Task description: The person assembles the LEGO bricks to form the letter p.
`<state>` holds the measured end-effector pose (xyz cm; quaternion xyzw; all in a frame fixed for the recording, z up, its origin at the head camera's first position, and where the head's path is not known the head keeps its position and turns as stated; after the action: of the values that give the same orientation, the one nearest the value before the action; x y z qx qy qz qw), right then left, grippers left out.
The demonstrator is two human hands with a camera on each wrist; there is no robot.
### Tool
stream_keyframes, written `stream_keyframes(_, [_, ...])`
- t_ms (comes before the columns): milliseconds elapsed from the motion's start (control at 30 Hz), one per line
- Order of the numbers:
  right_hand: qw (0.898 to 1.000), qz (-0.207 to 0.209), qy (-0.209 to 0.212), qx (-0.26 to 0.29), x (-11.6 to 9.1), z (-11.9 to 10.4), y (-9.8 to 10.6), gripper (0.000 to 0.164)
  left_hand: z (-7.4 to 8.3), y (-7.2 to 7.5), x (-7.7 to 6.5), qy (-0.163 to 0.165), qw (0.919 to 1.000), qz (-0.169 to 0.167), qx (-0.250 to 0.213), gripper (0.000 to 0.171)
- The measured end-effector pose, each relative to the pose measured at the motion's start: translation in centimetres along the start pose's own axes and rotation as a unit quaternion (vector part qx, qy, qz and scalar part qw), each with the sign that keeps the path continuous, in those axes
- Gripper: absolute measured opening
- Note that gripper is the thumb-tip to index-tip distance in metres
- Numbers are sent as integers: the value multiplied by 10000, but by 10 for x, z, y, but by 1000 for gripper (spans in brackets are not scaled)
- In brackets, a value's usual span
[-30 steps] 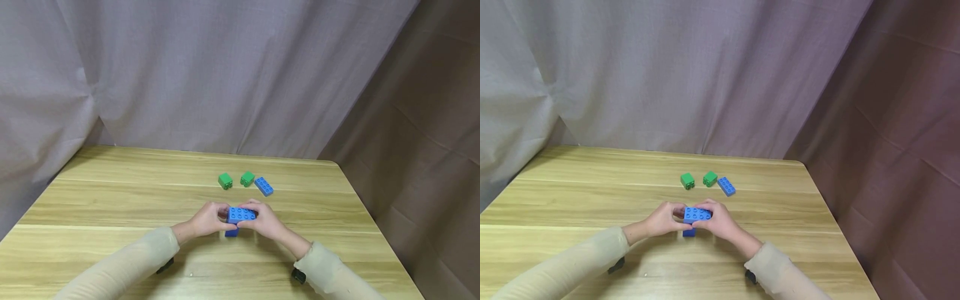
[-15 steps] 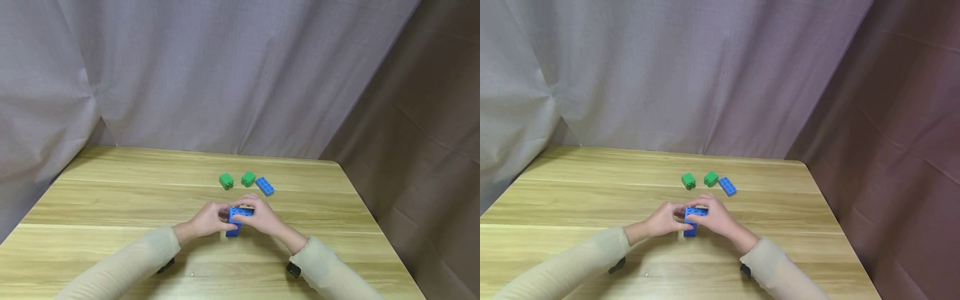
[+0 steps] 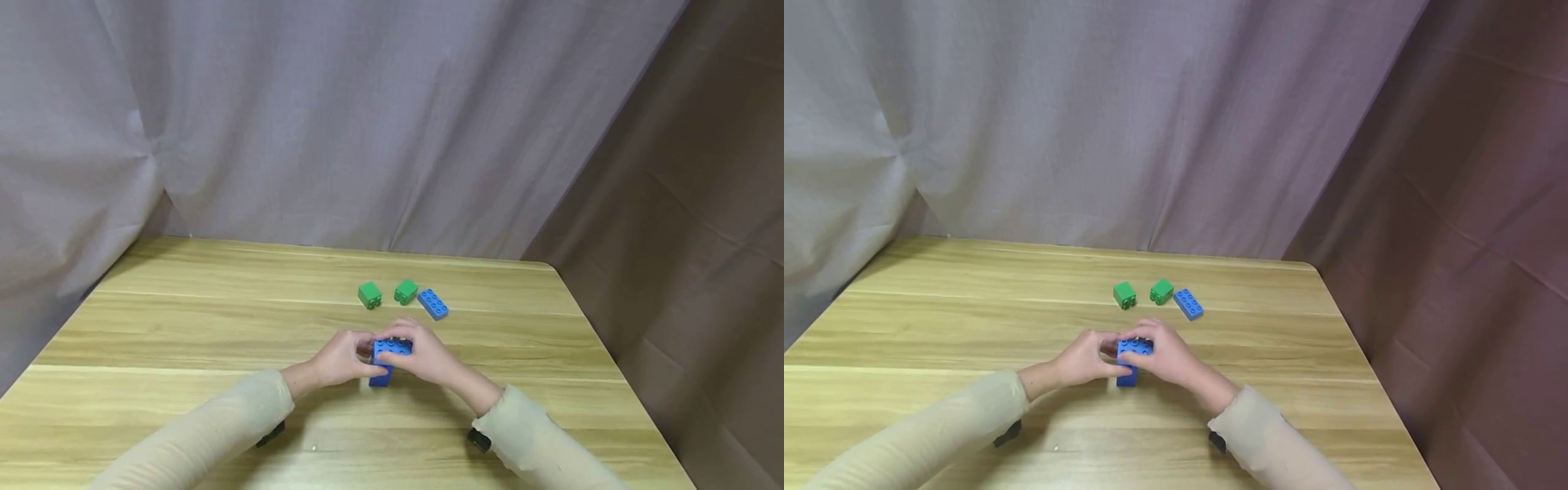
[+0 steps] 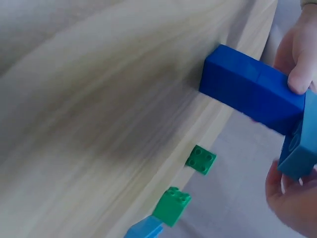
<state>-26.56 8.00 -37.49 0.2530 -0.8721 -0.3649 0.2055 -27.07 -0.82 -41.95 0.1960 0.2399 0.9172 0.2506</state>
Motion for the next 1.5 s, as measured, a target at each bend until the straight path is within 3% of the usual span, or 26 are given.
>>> stream_keyframes(233, [9999, -48, -129, -78, -15, 14, 2, 44, -3, -1, -1, 195, 9998, -50, -43, 28])
stream_keyframes(500, [9998, 9, -65, 161, -14, 14, 3, 39, 0, 0, -1, 114, 9999, -56, -7, 28])
stream_keyframes(900, [9997, -123, -189, -52, -13, 10, 3, 40, -1, 0, -1, 76, 9999, -78, 57, 26])
stream_keyframes(1067, [9989, -254, -377, 57, -12, 12, 7, 43, 4, -1, -3, -258, 9992, -61, 310, 26])
stream_keyframes(1200, [9948, 270, -781, 596, -1, 26, 24, 39, 3, 1, -5, -212, 9992, -75, 322, 27])
stream_keyframes(1367, [9757, 1260, -1527, 937, 25, 57, 40, 39, -3, 5, -8, 175, 9996, -132, 174, 26])
stream_keyframes(1500, [9620, 1450, -2100, 968, 45, 78, 35, 46, -5, 8, -10, 223, 9994, -133, 222, 27])
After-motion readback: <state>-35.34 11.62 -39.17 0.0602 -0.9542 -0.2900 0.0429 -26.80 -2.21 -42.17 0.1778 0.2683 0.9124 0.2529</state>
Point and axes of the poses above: each hand's wrist, its own x-axis towards the middle knuckle, its own y-axis out of the back of the hand, z = x × y, the point moved 9 cm from there along x, towards the middle knuckle, and after that the axes turned 2 degrees about -y, right-handed, at the moved point
